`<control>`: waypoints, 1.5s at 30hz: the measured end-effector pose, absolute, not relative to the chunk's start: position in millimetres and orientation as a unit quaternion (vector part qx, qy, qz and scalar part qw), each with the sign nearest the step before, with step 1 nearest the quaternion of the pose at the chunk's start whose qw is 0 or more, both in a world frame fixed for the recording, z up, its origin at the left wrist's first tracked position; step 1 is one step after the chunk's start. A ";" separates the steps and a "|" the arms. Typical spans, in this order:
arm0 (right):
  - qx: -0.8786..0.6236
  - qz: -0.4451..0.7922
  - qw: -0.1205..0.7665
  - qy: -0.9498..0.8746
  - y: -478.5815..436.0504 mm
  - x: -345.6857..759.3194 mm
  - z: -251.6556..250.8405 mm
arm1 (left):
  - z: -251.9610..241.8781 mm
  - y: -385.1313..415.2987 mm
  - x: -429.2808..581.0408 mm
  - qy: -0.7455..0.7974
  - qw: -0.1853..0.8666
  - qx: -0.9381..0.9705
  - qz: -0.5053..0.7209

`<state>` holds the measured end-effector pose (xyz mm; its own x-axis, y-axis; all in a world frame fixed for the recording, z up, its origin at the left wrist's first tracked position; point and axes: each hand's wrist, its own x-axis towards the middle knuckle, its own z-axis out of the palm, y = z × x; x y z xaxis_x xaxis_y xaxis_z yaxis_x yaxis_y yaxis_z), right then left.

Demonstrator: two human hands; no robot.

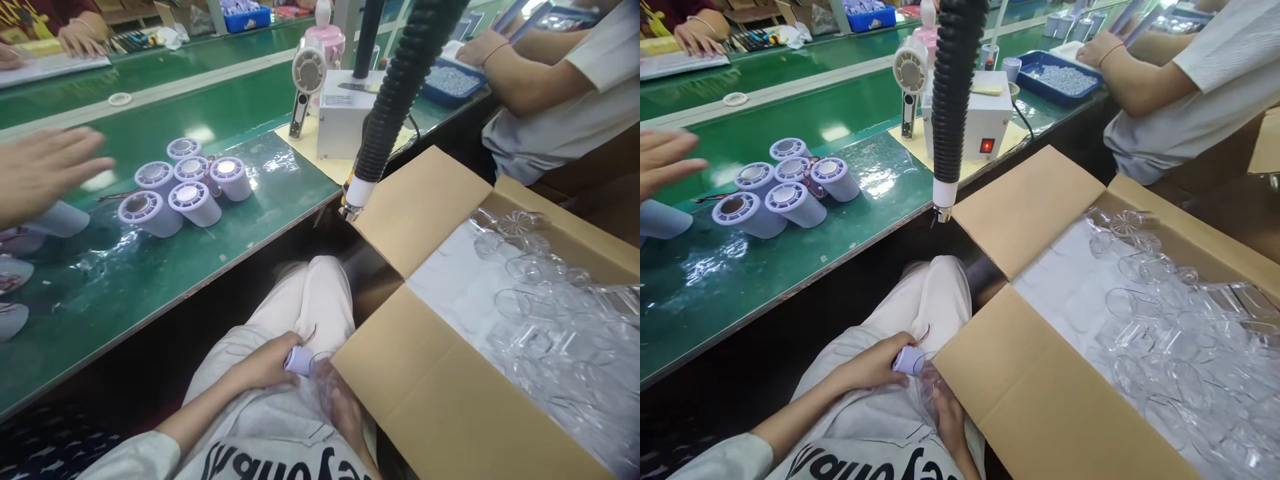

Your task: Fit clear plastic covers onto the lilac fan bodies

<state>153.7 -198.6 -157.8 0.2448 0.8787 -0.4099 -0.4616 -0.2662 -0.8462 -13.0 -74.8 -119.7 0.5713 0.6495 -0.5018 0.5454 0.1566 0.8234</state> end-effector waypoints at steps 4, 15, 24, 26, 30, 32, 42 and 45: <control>-0.508 0.631 0.541 -0.226 -219.8 166.4 -129.2 | -97.8 -58.7 -21.6 0.472 0.685 0.542 0.116; -0.570 0.088 0.265 -0.773 -149.2 214.4 19.3 | 7.9 -32.4 6.9 0.329 0.802 0.489 0.099; -0.545 0.342 0.255 -0.722 -103.5 222.8 38.6 | 28.9 -30.6 16.3 0.322 0.469 0.791 0.224; -0.550 0.405 0.320 -0.657 -99.0 221.5 37.6 | 15.5 -28.7 13.4 0.315 0.458 0.788 0.264; -0.543 0.498 0.410 -0.537 -87.7 221.7 32.8 | 0.6 -27.1 8.5 0.273 0.497 0.784 0.252; -0.513 0.540 0.437 -0.504 -83.9 224.4 30.9 | 2.6 -29.0 8.2 0.263 0.572 0.740 0.237; -0.443 0.315 0.385 -0.746 -100.8 234.1 18.3 | 16.8 -36.3 6.0 0.321 0.734 0.550 0.236; -0.446 0.321 0.386 -0.741 -102.1 234.0 16.9 | 20.0 -35.9 3.0 0.325 0.728 0.561 0.222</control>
<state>234.0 -102.1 16.9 -0.3054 0.9082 0.2862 0.4132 0.3972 -0.8194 3.0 -35.9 20.0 0.6906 0.6876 -0.2240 0.0412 0.2717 0.9615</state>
